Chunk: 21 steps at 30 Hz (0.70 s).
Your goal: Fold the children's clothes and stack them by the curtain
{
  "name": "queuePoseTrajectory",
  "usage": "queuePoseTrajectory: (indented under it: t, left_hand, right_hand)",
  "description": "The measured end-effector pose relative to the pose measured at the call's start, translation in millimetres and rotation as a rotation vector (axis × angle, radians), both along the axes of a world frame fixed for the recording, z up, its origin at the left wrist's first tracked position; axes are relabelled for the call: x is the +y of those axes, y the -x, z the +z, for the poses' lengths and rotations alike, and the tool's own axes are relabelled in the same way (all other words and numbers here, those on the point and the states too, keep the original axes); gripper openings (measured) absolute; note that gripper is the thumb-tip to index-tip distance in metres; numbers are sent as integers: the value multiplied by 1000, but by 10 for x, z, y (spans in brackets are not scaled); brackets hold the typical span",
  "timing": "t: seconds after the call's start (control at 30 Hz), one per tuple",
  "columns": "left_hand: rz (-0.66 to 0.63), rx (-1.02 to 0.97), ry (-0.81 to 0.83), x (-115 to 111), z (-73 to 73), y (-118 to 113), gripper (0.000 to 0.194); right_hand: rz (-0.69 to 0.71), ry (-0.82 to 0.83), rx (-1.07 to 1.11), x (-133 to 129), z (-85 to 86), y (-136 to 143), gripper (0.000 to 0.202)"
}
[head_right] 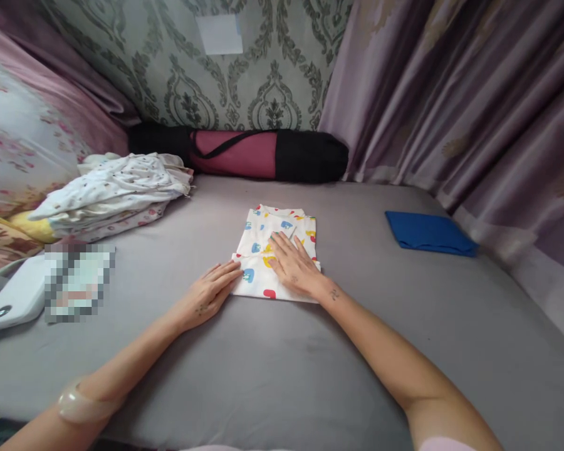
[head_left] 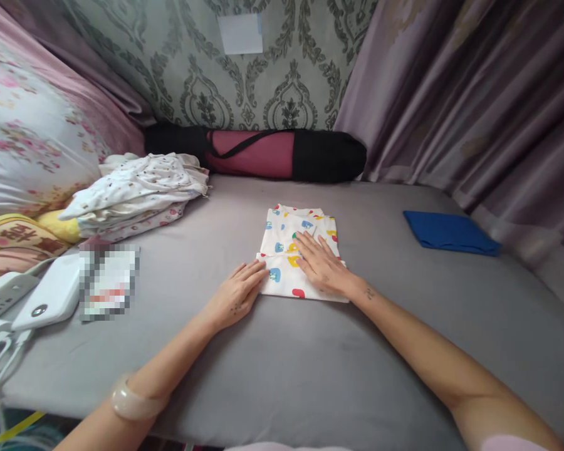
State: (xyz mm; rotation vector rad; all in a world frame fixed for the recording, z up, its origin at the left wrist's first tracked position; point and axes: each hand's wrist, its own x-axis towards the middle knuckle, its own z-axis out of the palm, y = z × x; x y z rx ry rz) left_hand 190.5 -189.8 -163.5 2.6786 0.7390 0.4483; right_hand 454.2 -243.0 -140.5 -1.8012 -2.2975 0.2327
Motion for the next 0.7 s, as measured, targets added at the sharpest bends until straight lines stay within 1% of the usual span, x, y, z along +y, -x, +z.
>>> queuePoseTrajectory:
  t: [0.1, 0.2, 0.27, 0.33, 0.43, 0.53, 0.6, 0.7]
  left_hand:
    - [5, -13, -5, -2, -7, 2, 40]
    - [16, -16, -7, -7, -9, 2, 40]
    - [19, -11, -2, -11, 2, 3, 39]
    - [16, 3, 7, -16, 20, 5, 40]
    - [2, 11, 13, -16, 41, 11, 44]
    - [-7, -21, 9, 2, 39, 22, 50]
    - [-18, -34, 2, 21, 35, 35, 52]
    - [-47, -33, -32, 44, 50, 57, 47]
  right_hand:
    - [-57, 37, -30, -103, -37, -137, 62]
    - [-51, 74, -13, -155, -71, -201, 64]
    - [-48, 68, 7, -200, -69, -231, 63]
    - [-79, 55, 20, -273, -68, -273, 63]
    - [-108, 59, 26, -396, -112, -350, 63]
    - [-91, 69, 36, -464, -164, -403, 62]
    - [-89, 63, 56, -490, -153, -416, 61]
    - [-108, -4, 98, -584, -59, -418, 59]
